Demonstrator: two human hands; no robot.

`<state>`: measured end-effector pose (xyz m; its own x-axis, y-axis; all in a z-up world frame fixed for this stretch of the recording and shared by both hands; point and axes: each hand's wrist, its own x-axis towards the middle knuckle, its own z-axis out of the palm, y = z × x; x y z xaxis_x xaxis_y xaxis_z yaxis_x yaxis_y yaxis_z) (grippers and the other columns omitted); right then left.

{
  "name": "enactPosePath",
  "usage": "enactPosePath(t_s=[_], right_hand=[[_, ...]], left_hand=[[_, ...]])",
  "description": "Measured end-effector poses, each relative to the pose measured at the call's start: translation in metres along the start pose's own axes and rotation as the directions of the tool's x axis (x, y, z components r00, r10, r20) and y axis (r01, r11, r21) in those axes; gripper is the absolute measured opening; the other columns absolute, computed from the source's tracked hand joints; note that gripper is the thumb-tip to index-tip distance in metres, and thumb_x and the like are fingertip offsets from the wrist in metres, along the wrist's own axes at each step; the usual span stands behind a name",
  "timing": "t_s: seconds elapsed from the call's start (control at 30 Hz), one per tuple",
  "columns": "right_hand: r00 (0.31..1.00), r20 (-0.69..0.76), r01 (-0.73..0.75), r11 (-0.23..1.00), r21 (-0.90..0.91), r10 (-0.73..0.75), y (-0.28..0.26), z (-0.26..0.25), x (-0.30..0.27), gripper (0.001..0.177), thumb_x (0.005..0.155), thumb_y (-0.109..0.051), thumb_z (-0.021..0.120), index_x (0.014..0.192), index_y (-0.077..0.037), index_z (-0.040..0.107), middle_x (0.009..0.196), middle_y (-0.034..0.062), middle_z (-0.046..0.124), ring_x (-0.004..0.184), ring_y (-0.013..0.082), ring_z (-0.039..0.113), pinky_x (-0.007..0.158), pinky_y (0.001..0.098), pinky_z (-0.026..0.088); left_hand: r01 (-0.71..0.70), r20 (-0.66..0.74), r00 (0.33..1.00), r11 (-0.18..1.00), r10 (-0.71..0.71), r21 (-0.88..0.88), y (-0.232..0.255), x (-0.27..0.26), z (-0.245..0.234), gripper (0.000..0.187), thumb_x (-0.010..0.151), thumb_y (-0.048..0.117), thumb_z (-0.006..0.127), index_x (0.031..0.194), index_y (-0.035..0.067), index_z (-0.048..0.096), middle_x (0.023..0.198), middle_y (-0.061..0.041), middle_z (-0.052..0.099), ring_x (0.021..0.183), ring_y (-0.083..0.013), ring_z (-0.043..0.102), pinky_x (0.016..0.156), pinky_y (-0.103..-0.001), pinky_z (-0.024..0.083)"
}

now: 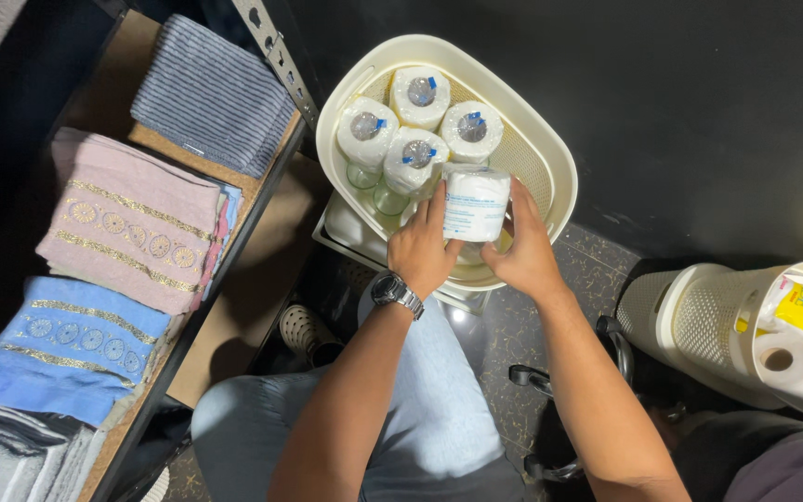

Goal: The person folds gray towels on their lap and places them on a shelf. Then they pick up wrapped toilet paper rolls from a basket and stack them on the shelf.

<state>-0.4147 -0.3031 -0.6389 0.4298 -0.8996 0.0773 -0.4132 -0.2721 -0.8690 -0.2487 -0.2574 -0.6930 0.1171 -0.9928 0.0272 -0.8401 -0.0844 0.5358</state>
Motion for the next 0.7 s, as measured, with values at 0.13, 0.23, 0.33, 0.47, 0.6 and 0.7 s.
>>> enactPosePath(t_s=[0.13, 0.23, 0.33, 0.47, 0.6, 0.7], right_hand=[[0.999, -0.037, 0.016, 1.0, 0.021, -0.015, 0.008, 0.001, -0.004, 0.101, 0.069, 0.011, 0.063, 0.162, 0.008, 0.023, 0.16, 0.0334, 0.027, 0.14, 0.0621, 0.041, 0.113, 0.0623, 0.048], [0.995, -0.101, 0.023, 0.995, 0.097, -0.013, 0.035, 0.004, -0.006, 0.102, 0.068, 0.012, 0.063, 0.163, 0.006, 0.025, 0.154, 0.0288, 0.027, 0.14, 0.0596, 0.043, 0.113, 0.0612, 0.049], [0.989, -0.143, 0.077, 0.975, 0.206, -0.048, 0.044, 0.003, -0.01, 0.103, 0.068, 0.015, 0.063, 0.163, 0.007, 0.025, 0.146, 0.0247, 0.029, 0.139, 0.0557, 0.046, 0.113, 0.0593, 0.049], [0.962, -0.196, 0.243, 0.924, 0.295, -0.191, 0.042, 0.002, -0.009, 0.107, 0.067, 0.02, 0.063, 0.162, 0.008, 0.016, 0.137, 0.0199, 0.031, 0.135, 0.0466, 0.051, 0.11, 0.0555, 0.051], [0.944, -0.234, 0.312, 0.861, 0.401, -0.233, 0.018, 0.001, 0.0, 0.102, 0.064, 0.025, 0.065, 0.154, 0.003, 0.022, 0.137, 0.0162, 0.031, 0.136, 0.0446, 0.053, 0.11, 0.0513, 0.054], [0.937, -0.24, 0.343, 0.796, 0.499, -0.254, -0.011, 0.001, 0.001, 0.083, 0.069, 0.025, 0.066, 0.139, 0.001, 0.029, 0.144, 0.015, 0.033, 0.135, 0.0387, 0.056, 0.11, 0.0434, 0.056]], left_hand=[[0.014, 0.015, 1.0, 0.99, -0.011, -0.144, 0.007, -0.001, -0.02, 0.091, 0.09, 0.028, 0.076, 0.166, 0.011, 0.029, 0.135, -0.009, 0.061, 0.117, -0.028, 0.07, 0.092, -0.042, 0.061], [0.084, 0.055, 0.996, 0.909, -0.067, -0.409, 0.006, 0.003, -0.029, 0.09, 0.089, 0.02, 0.076, 0.166, 0.013, 0.029, 0.141, -0.009, 0.061, 0.123, -0.0271, 0.068, 0.096, -0.039, 0.06], [0.121, 0.089, 0.992, 0.799, -0.085, -0.589, -0.007, 0.005, -0.029, 0.075, 0.086, 0.011, 0.069, 0.157, 0.017, 0.045, 0.141, -0.007, 0.065, 0.124, -0.0258, 0.068, 0.097, -0.034, 0.061], [0.046, 0.018, 0.999, 0.717, -0.046, -0.695, -0.015, 0.002, -0.039, 0.056, 0.092, 0.014, 0.063, 0.148, 0.021, 0.063, 0.143, -0.006, 0.066, 0.125, -0.0252, 0.068, 0.097, -0.037, 0.06], [0.024, -0.039, 0.996, 0.675, -0.077, -0.738, 0.005, -0.009, -0.085, 0.044, 0.099, 0.023, 0.064, 0.143, 0.024, 0.067, 0.139, -0.002, 0.068, 0.128, -0.0197, 0.067, 0.098, -0.034, 0.059], [-0.027, -0.122, 0.988, 0.668, -0.096, -0.744, 0.024, -0.021, -0.122, 0.042, 0.098, 0.029, 0.073, 0.139, 0.023, 0.07, 0.149, 0.0, 0.059, 0.138, -0.0226, 0.059, 0.105, -0.035, 0.054]])
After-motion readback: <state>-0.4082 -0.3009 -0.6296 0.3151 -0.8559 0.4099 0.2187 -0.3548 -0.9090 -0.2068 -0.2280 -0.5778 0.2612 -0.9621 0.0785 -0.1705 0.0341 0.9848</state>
